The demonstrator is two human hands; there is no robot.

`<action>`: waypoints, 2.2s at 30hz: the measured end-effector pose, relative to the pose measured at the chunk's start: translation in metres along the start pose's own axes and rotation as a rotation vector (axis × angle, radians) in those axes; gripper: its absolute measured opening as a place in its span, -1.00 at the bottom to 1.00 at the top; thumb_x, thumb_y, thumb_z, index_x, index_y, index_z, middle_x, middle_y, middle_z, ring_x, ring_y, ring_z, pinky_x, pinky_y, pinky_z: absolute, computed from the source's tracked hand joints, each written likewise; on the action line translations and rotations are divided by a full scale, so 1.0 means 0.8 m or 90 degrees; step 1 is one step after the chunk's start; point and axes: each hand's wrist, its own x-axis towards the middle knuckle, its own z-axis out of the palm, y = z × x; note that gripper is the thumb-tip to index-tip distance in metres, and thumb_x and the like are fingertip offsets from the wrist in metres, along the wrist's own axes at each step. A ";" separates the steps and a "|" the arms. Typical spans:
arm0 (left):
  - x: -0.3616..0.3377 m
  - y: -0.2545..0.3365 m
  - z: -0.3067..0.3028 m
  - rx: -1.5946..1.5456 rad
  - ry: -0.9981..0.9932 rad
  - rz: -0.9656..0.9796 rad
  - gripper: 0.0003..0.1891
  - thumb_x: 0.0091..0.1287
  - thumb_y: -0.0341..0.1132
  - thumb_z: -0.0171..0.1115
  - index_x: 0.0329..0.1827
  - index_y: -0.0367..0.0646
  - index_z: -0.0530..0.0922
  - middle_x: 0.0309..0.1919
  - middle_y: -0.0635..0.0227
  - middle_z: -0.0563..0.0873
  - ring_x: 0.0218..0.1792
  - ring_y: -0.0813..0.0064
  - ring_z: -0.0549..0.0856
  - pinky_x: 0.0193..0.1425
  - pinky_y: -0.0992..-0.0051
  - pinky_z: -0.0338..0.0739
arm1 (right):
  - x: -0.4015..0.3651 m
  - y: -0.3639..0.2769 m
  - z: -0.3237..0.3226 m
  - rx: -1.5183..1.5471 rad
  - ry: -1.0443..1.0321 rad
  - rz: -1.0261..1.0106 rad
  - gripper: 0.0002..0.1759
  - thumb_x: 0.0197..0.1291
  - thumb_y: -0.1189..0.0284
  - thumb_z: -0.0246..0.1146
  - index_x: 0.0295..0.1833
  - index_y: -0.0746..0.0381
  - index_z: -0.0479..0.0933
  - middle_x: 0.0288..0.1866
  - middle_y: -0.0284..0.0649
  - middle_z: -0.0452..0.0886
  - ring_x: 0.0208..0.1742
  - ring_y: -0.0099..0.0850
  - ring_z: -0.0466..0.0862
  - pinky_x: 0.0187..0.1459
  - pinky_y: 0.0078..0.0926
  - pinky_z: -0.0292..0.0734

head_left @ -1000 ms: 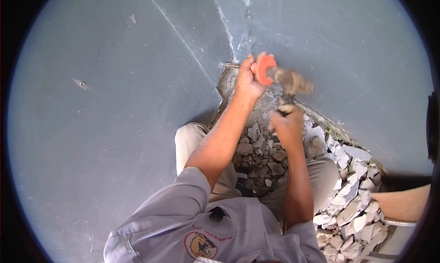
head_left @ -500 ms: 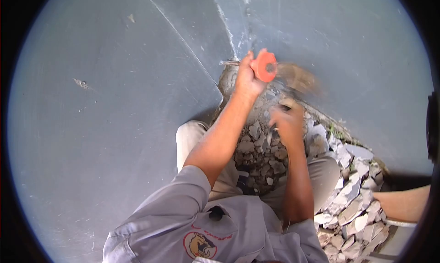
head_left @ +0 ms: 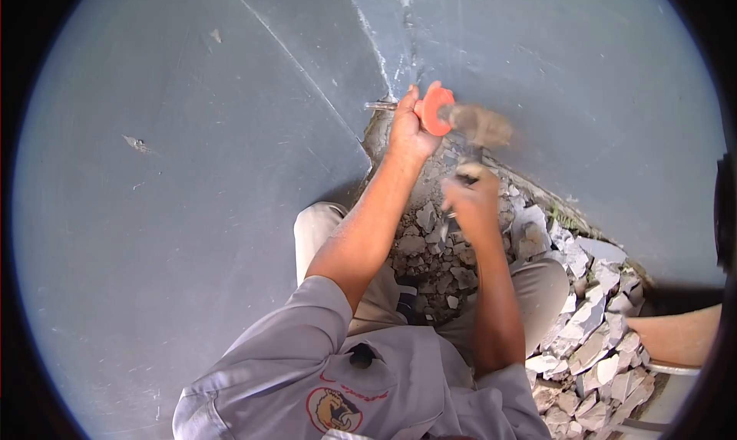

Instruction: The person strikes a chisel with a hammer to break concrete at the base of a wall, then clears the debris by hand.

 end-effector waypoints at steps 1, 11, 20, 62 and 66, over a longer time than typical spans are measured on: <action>0.000 -0.007 -0.007 -0.007 0.004 0.000 -0.48 0.57 0.04 -0.05 0.27 -0.24 0.50 0.15 -0.01 0.63 0.21 0.11 0.58 0.34 0.12 0.46 | 0.000 -0.040 0.003 0.058 -0.201 0.135 -0.88 0.09 0.50 0.32 -0.27 0.29 0.54 -0.56 -0.34 0.56 -0.65 -0.55 0.52 -0.55 -0.53 0.43; 0.019 -0.004 -0.019 -0.015 0.005 -0.008 -0.43 0.56 0.09 -0.08 0.27 -0.25 0.51 0.13 0.04 0.65 0.19 0.15 0.60 0.32 0.09 0.46 | 0.053 -0.150 -0.098 0.262 0.225 -0.397 -0.86 0.10 0.59 0.29 -0.19 0.27 0.56 -0.47 -0.31 0.59 -0.49 -0.44 0.61 -0.40 -0.48 0.54; 0.006 -0.001 -0.025 0.045 0.005 0.005 -0.57 0.54 -0.03 0.01 0.14 -0.24 0.53 0.06 0.13 0.67 0.11 0.18 0.64 0.24 0.03 0.55 | -0.018 0.008 -0.032 0.239 -0.131 0.321 -0.88 0.07 0.51 0.27 -0.33 0.36 0.52 -0.57 -0.24 0.55 -0.69 -0.42 0.52 -0.60 -0.46 0.44; -0.057 -0.135 -0.144 0.458 0.081 -0.352 -0.91 0.20 -0.45 0.18 -0.42 -0.15 0.43 -0.50 0.42 0.50 -0.47 0.50 0.52 -0.30 0.43 0.57 | -0.054 0.196 -0.100 -0.532 -0.256 0.236 -0.67 -0.05 0.41 0.29 -0.14 0.36 0.63 -0.18 0.10 0.72 -0.11 0.02 0.75 -0.05 -0.08 0.66; -0.034 -0.139 -0.168 0.375 0.066 -0.442 -0.91 0.26 -0.40 0.20 -0.32 -0.12 0.44 -0.48 0.42 0.50 -0.47 0.53 0.52 -0.35 0.41 0.55 | -0.086 0.250 -0.067 -0.636 -0.238 0.214 -0.76 -0.05 0.32 0.34 -0.30 0.23 0.72 -0.21 -0.02 0.76 -0.10 -0.12 0.78 -0.07 -0.15 0.68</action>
